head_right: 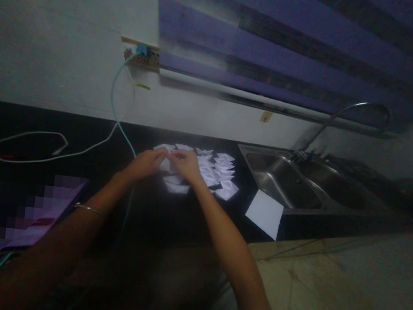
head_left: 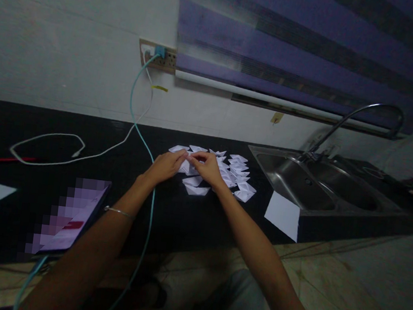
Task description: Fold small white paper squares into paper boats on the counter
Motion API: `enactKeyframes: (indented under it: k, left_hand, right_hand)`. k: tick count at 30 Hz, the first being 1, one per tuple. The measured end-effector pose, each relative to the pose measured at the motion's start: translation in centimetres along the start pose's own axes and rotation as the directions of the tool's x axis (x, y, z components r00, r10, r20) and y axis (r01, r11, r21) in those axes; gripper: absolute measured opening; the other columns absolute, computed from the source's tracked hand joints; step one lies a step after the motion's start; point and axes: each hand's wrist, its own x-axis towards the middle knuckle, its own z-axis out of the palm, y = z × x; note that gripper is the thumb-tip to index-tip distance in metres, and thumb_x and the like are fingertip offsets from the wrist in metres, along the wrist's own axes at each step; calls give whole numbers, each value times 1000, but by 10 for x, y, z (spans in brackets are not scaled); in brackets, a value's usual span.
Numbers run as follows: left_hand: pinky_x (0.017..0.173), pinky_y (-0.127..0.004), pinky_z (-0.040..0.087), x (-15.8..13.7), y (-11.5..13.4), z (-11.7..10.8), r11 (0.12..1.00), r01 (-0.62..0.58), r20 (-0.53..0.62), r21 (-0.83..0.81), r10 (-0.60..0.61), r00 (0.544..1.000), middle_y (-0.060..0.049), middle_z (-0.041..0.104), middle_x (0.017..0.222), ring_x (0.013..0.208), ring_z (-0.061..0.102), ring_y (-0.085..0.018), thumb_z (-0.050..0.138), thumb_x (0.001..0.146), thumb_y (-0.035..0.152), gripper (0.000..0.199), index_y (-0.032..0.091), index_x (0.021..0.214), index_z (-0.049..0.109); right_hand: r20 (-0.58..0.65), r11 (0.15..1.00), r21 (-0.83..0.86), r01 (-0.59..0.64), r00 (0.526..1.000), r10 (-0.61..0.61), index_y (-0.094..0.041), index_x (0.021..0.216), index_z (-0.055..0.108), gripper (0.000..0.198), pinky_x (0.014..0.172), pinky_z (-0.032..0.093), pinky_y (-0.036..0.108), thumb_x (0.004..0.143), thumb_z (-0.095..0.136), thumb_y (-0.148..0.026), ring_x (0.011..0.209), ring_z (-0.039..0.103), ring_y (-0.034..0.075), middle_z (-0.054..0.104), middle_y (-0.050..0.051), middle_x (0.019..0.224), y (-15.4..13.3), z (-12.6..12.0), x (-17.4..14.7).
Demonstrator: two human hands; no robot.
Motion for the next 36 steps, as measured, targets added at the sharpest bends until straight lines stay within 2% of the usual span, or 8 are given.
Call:
enactKeyframes:
  k: [5, 14, 19, 24, 27, 29, 32, 36]
  left_hand:
    - [66, -29, 39, 1, 2, -2, 997, 36, 65, -64, -32, 997, -4, 66, 86, 78, 62, -22, 27, 99, 49, 41, 23, 92, 59]
    - [72, -28, 43, 4, 2, -4, 908, -64, 45, -414, 91, 995, -1, 60, 82, 79, 56, -17, 37, 96, 46, 37, 18, 84, 57]
    - [61, -24, 38, 1, 6, -13, 914, -78, 5, -398, 87, 996, 1, 55, 70, 67, 50, -14, 42, 94, 42, 36, 17, 73, 55]
    - [49, -22, 28, 1, 10, -17, 912, -1, -62, -410, -27, 998, 4, 42, 58, 53, 40, -11, 44, 93, 37, 34, 17, 66, 50]
    - [47, -22, 27, 3, 8, -16, 919, 21, -93, -394, -62, 994, 4, 43, 57, 51, 40, -11, 44, 93, 36, 33, 17, 68, 53]
    - [48, -22, 29, 5, 5, -14, 920, 26, -167, -391, -99, 981, 4, 45, 58, 52, 42, -11, 44, 93, 35, 31, 17, 69, 54]
    - [47, -21, 29, 10, 1, -14, 897, 43, -314, -440, -198, 929, 4, 44, 57, 51, 42, -11, 45, 93, 34, 30, 18, 68, 52]
    - [44, -20, 28, 13, 2, -17, 830, 25, -405, -557, -298, 865, 5, 41, 55, 49, 40, -10, 48, 93, 33, 32, 19, 64, 47]
  right_hand:
    - [49, 1000, 3, 19, 999, -19, -15, 77, 71, 38, 69, 48, 28, 80, 66, -53, 70, 59, 16, 68, 4, 74, -2, -2, 1]
    - [122, 997, -30, 70, 990, -66, -16, 77, 72, 29, 70, 46, 27, 82, 67, -44, 72, 60, 15, 69, 4, 76, -5, -5, 0]
    - [119, 997, -61, 53, 992, -46, -16, 82, 72, 28, 65, 45, 26, 85, 64, -42, 73, 60, 15, 70, 5, 80, -15, -3, -3]
    - [96, 998, -37, 43, 995, -39, -16, 85, 71, 26, 65, 44, 26, 83, 66, -41, 75, 59, 15, 68, 5, 82, -23, -2, -4]
    - [84, 999, -19, 30, 996, -29, -16, 89, 70, 29, 68, 46, 27, 80, 69, -43, 75, 58, 15, 66, 4, 82, -23, -1, -4]
    - [75, 999, -33, -4, 997, 6, -16, 94, 69, 35, 70, 47, 28, 75, 73, -46, 75, 58, 15, 66, 5, 85, -23, -1, -4]
    - [135, 995, -69, -66, 988, 74, -16, 96, 67, 43, 68, 47, 28, 69, 78, -48, 74, 58, 15, 66, 5, 88, -22, 2, -6]
    - [224, 995, -102, -18, 974, 40, -15, 87, 66, 36, 67, 45, 27, 73, 75, -47, 71, 58, 14, 65, 3, 83, -21, 10, -10]
